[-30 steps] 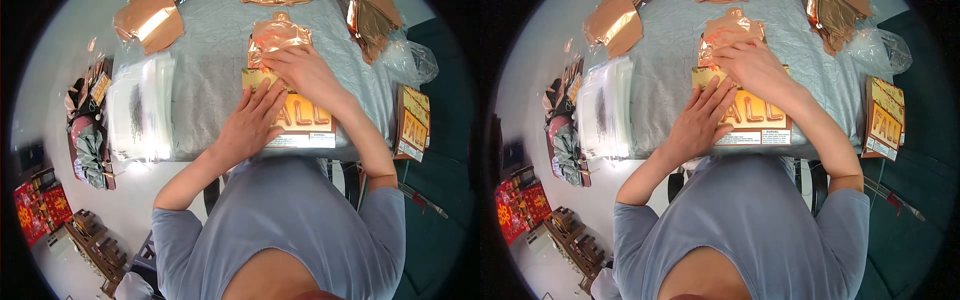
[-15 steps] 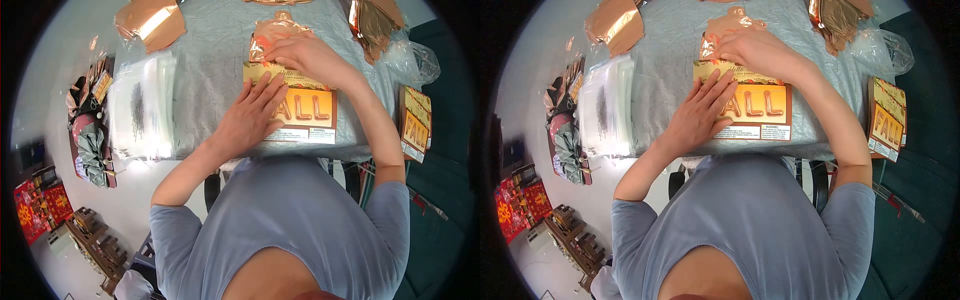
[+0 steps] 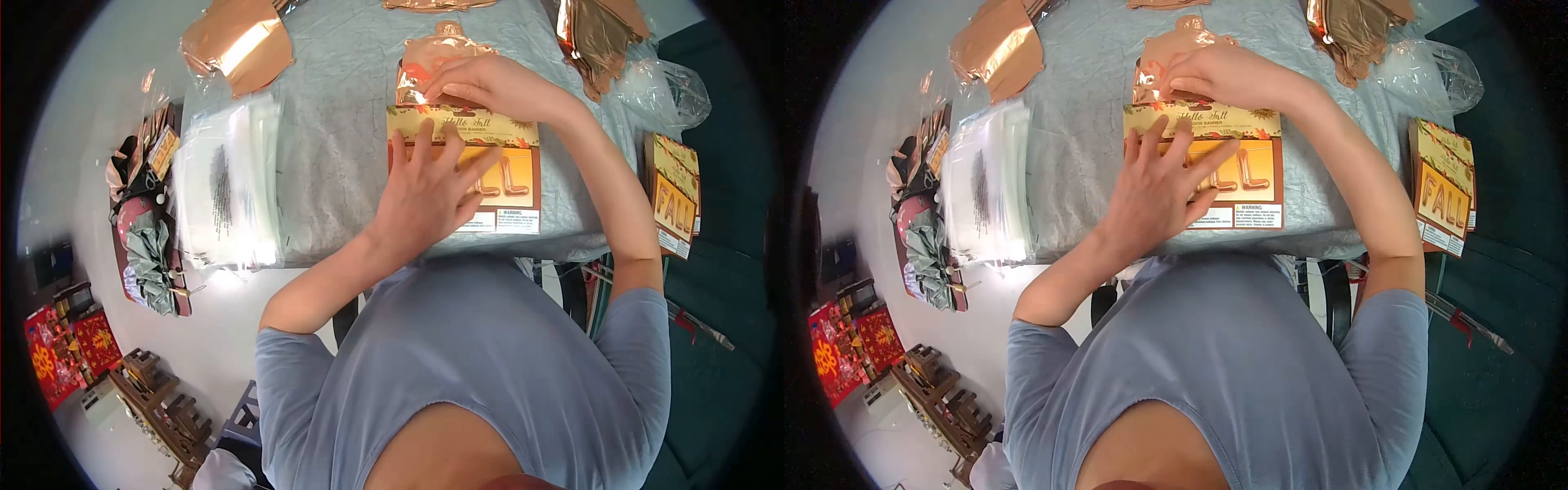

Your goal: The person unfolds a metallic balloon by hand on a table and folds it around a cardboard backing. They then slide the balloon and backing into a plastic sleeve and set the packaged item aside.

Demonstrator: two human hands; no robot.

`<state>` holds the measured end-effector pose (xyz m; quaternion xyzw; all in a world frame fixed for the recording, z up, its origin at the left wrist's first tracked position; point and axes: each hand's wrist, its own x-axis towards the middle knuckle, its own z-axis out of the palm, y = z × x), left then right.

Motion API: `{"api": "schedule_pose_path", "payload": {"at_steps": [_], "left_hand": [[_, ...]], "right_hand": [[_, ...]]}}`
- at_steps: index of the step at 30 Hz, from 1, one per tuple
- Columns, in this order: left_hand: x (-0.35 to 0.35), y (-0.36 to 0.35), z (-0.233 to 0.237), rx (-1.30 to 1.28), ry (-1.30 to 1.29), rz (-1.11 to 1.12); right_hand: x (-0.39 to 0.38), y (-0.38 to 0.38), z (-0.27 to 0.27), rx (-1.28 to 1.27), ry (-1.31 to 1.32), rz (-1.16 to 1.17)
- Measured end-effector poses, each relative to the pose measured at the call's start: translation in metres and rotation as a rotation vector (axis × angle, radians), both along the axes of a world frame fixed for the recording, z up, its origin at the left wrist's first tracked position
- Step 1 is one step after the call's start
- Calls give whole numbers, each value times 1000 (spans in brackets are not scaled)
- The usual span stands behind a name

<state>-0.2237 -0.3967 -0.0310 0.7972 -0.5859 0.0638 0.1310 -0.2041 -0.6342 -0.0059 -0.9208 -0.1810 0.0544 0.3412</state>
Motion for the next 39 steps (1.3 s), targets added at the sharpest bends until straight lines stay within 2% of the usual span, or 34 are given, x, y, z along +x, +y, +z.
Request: {"api": "schedule_pose_path", "payload": {"at_steps": [4,6,7,8,10,11,14,15,18,21,24,27,31,34,36,39], "left_hand": [[-3,-3,-4,-2,-27,26],[-4,-3,-4,-8,-31,29],[-4,-3,-4,-11,-34,38],[-4,-3,-4,-13,-40,40],[-3,-3,-3,2,-30,28],[-3,-3,-2,-1,-38,25],[-4,-4,-3,-11,-34,29],[-4,-4,-3,-4,-33,29],[-4,-4,-4,-3,-36,32],[-5,-2,-6,-3,-39,32],[-5,-3,-7,-7,-47,33],[-4,-3,-7,-13,-49,34],[-5,-3,-8,-19,-43,38],[-4,-3,-9,-19,-42,35],[-5,-3,-8,-12,-49,43],[-5,-3,-6,-21,-56,42]], "right_hand": [[2,-13,-5,20,80,-76],[2,-27,-6,358,96,-468],[2,-37,-2,355,-108,-420],[0,-45,-5,355,-114,-417],[-1,-59,-12,260,11,-681],[-3,-59,-12,249,88,-712],[-8,-59,-23,118,42,-687],[-10,-57,-20,183,139,-717],[-13,-50,-14,291,192,-760],[-8,-55,-21,398,272,-710],[0,-55,-24,269,256,-698],[8,-51,-37,258,167,-607],[16,-37,-46,231,88,-624],[15,-29,-39,326,-39,-604],[11,-29,-20,398,130,-554],[-6,-12,2,523,142,-587]]}}
